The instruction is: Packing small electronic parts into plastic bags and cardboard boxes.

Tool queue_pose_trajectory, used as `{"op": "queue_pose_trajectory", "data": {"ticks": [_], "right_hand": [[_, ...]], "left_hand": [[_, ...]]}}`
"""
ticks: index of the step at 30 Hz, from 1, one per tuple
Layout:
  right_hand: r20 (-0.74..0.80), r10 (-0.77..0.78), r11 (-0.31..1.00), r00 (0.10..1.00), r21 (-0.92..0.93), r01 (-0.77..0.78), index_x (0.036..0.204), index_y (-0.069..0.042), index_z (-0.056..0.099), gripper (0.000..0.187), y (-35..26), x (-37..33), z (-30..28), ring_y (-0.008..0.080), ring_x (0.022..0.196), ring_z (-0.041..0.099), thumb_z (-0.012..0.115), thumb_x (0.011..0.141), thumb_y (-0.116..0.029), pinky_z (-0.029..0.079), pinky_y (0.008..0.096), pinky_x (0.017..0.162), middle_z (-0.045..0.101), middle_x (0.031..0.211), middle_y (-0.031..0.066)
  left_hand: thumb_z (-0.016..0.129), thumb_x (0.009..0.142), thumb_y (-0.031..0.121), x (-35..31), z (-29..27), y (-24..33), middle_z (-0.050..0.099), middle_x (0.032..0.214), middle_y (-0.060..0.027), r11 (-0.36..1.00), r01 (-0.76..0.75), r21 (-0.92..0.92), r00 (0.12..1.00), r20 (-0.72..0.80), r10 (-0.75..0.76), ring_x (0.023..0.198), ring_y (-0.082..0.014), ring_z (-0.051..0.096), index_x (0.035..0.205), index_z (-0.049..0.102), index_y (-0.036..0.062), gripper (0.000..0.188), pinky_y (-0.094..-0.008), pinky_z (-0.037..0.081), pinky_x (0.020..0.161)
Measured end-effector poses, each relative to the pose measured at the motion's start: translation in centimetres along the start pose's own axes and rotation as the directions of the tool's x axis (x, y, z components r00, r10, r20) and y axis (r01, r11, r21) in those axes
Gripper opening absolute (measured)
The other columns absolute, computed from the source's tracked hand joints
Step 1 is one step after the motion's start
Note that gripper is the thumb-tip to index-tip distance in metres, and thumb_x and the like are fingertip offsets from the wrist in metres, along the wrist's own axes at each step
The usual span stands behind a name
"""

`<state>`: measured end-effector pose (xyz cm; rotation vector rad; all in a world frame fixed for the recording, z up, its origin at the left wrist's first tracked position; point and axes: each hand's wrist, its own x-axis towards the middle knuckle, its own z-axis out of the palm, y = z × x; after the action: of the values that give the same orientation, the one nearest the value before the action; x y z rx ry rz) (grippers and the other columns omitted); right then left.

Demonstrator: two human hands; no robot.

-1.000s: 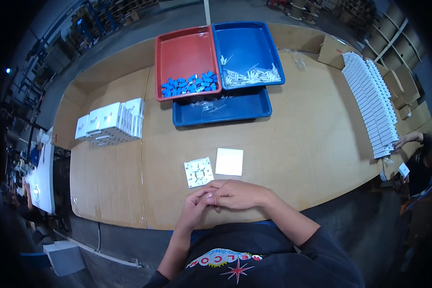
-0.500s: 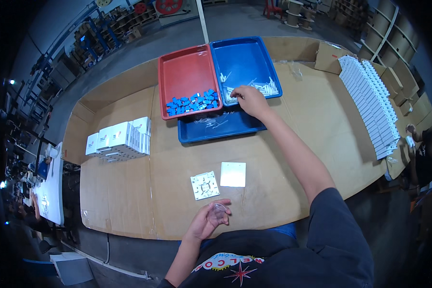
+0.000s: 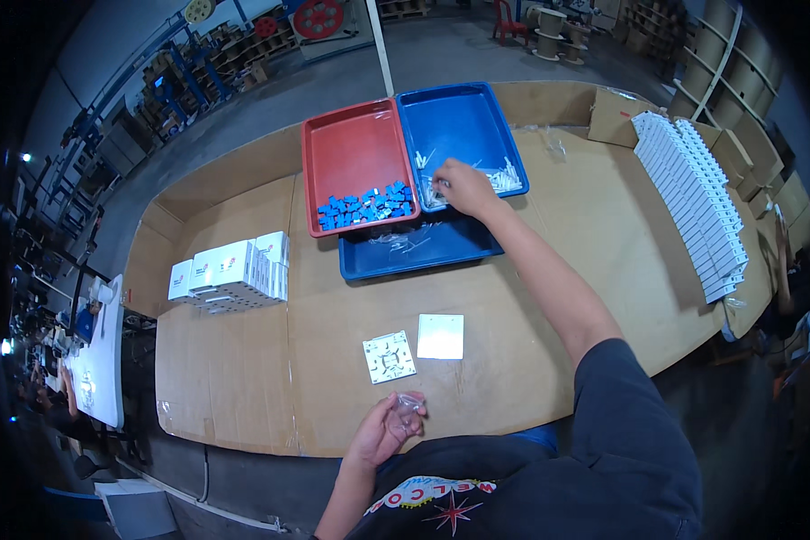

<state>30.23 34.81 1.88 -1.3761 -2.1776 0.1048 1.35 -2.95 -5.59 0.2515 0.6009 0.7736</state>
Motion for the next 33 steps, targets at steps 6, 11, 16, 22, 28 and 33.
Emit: {"op": "queue_pose_trajectory", "data": {"ticks": [6, 11, 16, 22, 28, 33], "right_hand": [[-0.074, 0.352, 0.572, 0.933, 0.806, -0.152, 0.114, 0.001, 0.072, 0.018, -8.2, -7.3, -2.7, 0.0052, 0.073, 0.057, 0.072, 0.098, -0.008, 0.047, 0.0216, 0.065, 0.072, 0.091, 0.0014], [0.393, 0.347, 0.254, 0.852, 0.835, -0.489, 0.119, 0.001, 0.066, 0.020, -16.1, -21.1, 0.5, 0.0077, 0.073, 0.067, 0.067, 0.100, -0.006, 0.051, 0.0219, 0.062, 0.076, 0.100, 0.0089], [0.452, 0.306, 0.139, 0.838, 0.850, -0.509, 0.114, 0.001, 0.069, 0.016, -19.0, -25.4, 0.3, 0.0077, 0.071, 0.068, 0.068, 0.100, -0.004, 0.049, 0.0195, 0.060, 0.076, 0.099, 0.0095], [0.394, 0.223, 0.470, 0.892, 0.758, -0.452, 0.104, 0.000, 0.075, 0.010, -19.3, -24.4, -1.9, 0.0050, 0.070, 0.062, 0.074, 0.095, -0.004, 0.045, 0.0199, 0.061, 0.074, 0.092, 0.0031], [0.435, -0.032, 0.576, 0.900, 0.743, -0.339, 0.103, 0.001, 0.075, 0.010, -19.0, -23.3, -2.6, 0.0108, 0.085, 0.066, 0.071, 0.095, -0.004, 0.052, 0.0256, 0.073, 0.072, 0.107, 0.0060], [0.495, -0.140, 0.493, 0.857, 0.786, -0.373, 0.108, 0.006, 0.072, 0.018, -19.3, -22.7, -2.6, 0.0196, 0.105, 0.066, 0.060, 0.101, -0.005, 0.054, 0.0328, 0.091, 0.066, 0.128, 0.0130]], "left_hand": [[0.037, 0.113, 0.040, 0.3, -0.7, 0.3, 0.068, 0.122, -0.0129, 0.974, -0.163, -0.155, 0.983, 0.054, 0.173, 0.096, -0.0218, 0.067, 0.144, 0.052, -0.0020, 0.054, -0.0382, 0.055, 0.086], [0.037, 0.113, 0.042, 2.2, -1.3, 0.9, 0.069, 0.121, -0.0102, 0.963, -0.139, -0.232, 0.984, 0.075, 0.160, 0.095, -0.0205, 0.067, 0.144, 0.053, 0.0003, 0.054, -0.0374, 0.055, 0.086], [0.040, 0.113, 0.041, 3.1, -0.9, 0.3, 0.069, 0.120, -0.0085, 0.985, -0.072, -0.157, 0.996, 0.049, 0.080, 0.094, -0.0173, 0.066, 0.143, 0.054, 0.0021, 0.051, -0.0352, 0.055, 0.088], [0.040, 0.113, 0.041, 3.0, 0.8, 0.3, 0.070, 0.121, -0.0099, 0.995, -0.065, -0.081, 0.996, 0.060, 0.070, 0.096, -0.0169, 0.066, 0.137, 0.056, 0.0034, 0.048, -0.0345, 0.055, 0.087], [0.038, 0.113, 0.040, 2.4, 0.5, 0.1, 0.071, 0.119, -0.0126, 0.994, -0.100, -0.038, 0.993, 0.056, 0.102, 0.096, -0.0196, 0.068, 0.135, 0.057, 0.0041, 0.046, -0.0363, 0.056, 0.086], [0.038, 0.113, 0.038, 1.9, 0.8, 0.4, 0.071, 0.117, -0.0131, 0.992, -0.122, -0.024, 0.990, 0.073, 0.124, 0.095, -0.0225, 0.069, 0.134, 0.057, 0.0051, 0.044, -0.0379, 0.057, 0.086]]}}
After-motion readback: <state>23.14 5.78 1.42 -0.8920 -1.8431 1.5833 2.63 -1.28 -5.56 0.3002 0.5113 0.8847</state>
